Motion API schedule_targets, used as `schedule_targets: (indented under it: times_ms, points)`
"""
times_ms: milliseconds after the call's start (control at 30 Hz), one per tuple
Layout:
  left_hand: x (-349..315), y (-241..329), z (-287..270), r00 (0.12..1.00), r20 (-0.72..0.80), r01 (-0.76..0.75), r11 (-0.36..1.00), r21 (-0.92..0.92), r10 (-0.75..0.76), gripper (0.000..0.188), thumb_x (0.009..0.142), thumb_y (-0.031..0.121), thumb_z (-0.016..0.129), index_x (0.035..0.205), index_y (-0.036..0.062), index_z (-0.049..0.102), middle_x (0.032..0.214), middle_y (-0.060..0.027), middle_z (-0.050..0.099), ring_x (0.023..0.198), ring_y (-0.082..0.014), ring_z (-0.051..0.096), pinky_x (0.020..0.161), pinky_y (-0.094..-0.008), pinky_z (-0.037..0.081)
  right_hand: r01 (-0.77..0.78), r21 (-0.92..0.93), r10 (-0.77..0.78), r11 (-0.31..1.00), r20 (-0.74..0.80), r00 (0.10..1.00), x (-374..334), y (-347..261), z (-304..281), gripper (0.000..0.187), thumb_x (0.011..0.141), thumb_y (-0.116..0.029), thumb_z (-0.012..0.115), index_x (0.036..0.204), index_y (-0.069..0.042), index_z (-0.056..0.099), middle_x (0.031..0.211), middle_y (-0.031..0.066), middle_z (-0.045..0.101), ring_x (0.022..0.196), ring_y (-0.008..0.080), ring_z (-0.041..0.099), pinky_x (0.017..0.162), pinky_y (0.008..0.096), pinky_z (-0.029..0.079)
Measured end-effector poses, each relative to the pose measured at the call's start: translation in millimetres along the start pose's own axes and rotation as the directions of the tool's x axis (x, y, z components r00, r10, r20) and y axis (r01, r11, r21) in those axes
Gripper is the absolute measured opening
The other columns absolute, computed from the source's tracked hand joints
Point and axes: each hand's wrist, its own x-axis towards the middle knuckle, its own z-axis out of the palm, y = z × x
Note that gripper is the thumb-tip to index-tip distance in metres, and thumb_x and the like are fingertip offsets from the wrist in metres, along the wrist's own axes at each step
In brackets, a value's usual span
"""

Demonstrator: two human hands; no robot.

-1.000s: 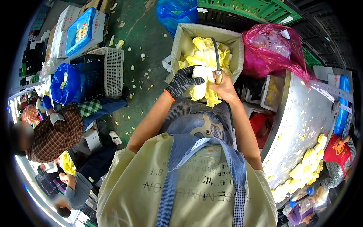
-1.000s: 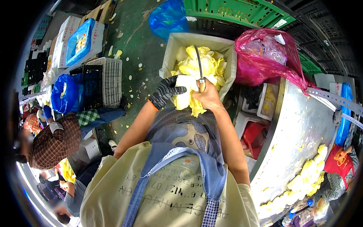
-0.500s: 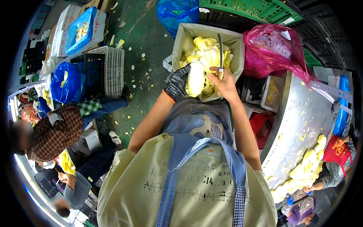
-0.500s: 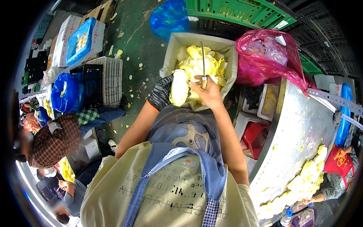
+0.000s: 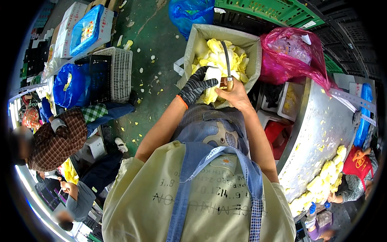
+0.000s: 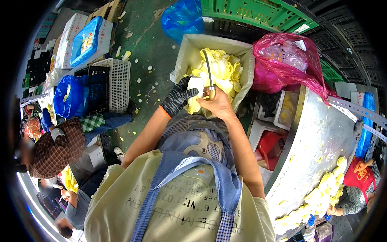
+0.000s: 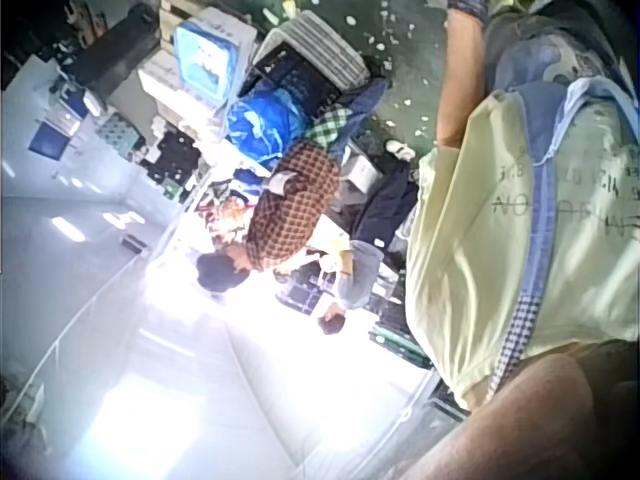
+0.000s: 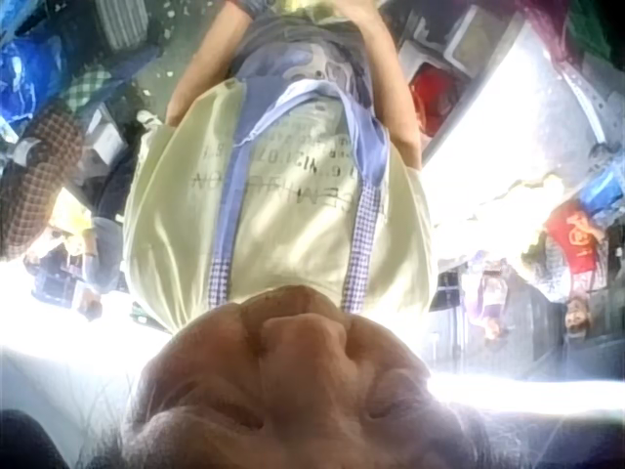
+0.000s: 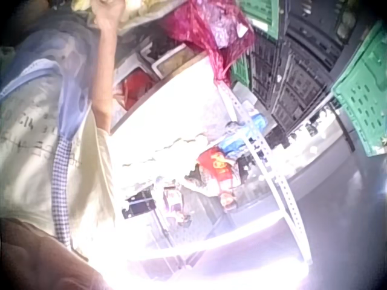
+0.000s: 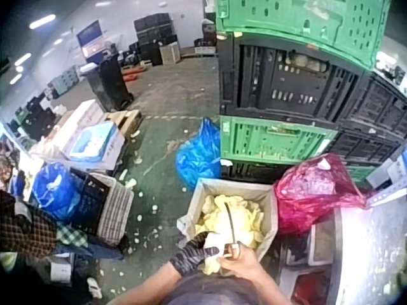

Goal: The person trims the base and outer leaves of napa cabbage with a knife and places the heads into a box.

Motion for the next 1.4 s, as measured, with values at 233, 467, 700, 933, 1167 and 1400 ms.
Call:
schedule_targets:
  times_ms: [233,467,700,933,1167,1400]
  points:
    - [3.4,2.7,-1.7,0.996,0.052,-0.078,0.962,0.260,0.067,0.055,0.068,0.015,0.076,0.115,0.0033,0.049,0.108,-0.0045,0.055,0.100,-0.0136,0.050,0.088,-0.0280,0.041,0.013,-0.144,-0.017,0.990,-0.027,0.999,4.7,16.3,-1.6,0.025,0.066,-0.008,0.066,0.085,0.000,0.053,0.073,0.0009,0.053,0.066,0.0106,0.048,0.063,0.0256,0.043]
    - [3.2,10.8,3.0,0.996,0.092,-0.025,0.956,0.293,-0.003,0.053,0.069,0.014,0.074,0.115,0.0023,0.050,0.107,-0.0048,0.056,0.099,-0.0136,0.051,0.088,-0.0284,0.041,0.033,-0.033,-0.034,0.999,-0.020,0.999,5.5,20.3,-5.7,0.025,0.065,-0.008,0.066,0.084,0.000,0.051,0.071,0.0008,0.050,0.066,0.0104,0.045,0.062,0.0254,0.042]
    - [2.6,9.7,2.6,0.992,0.103,0.043,0.970,0.237,-0.069,0.049,0.072,0.010,0.070,0.116,0.0014,0.051,0.108,-0.0052,0.057,0.100,-0.0136,0.052,0.089,-0.0284,0.041,-0.054,0.039,0.055,0.998,-0.016,0.998,2.8,12.8,-11.6,0.022,0.066,-0.005,0.065,0.083,-0.001,0.051,0.072,-0.0006,0.049,0.065,0.0093,0.044,0.060,0.0245,0.041]
    - [1.4,1.1,-2.2,0.992,0.112,0.041,0.982,0.186,-0.062,0.049,0.070,0.014,0.073,0.113,0.0010,0.053,0.104,-0.0054,0.059,0.096,-0.0140,0.054,0.086,-0.0286,0.043,0.003,0.121,-0.001,0.993,-0.011,1.000,5.1,29.8,-13.5,0.020,0.067,-0.002,0.063,0.082,0.000,0.050,0.074,0.0018,0.053,0.064,0.0099,0.047,0.058,0.0256,0.042]
    - [-3.3,-0.4,-7.9,0.988,0.115,0.121,0.985,-0.126,-0.106,0.052,0.076,0.026,0.066,0.117,-0.0008,0.048,0.101,-0.0079,0.059,0.090,-0.0180,0.059,0.079,-0.0304,0.048,-0.052,0.616,0.113,0.786,-0.061,0.992,7.4,41.0,-27.5,0.013,0.073,0.004,0.056,0.085,0.000,0.053,0.083,0.0092,0.060,0.064,0.0115,0.054,0.057,0.0226,0.045]
    - [-0.1,-4.7,-2.3,0.997,0.071,0.012,0.979,0.203,-0.027,0.041,0.079,0.009,0.063,0.117,-0.0001,0.050,0.107,-0.0046,0.058,0.098,-0.0125,0.052,0.088,-0.0264,0.041,-0.036,0.075,0.035,0.997,0.018,0.999,3.6,19.4,-11.1,0.034,0.071,-0.017,0.074,0.093,0.001,0.054,0.083,0.0020,0.056,0.073,0.0094,0.051,0.065,0.0234,0.044]
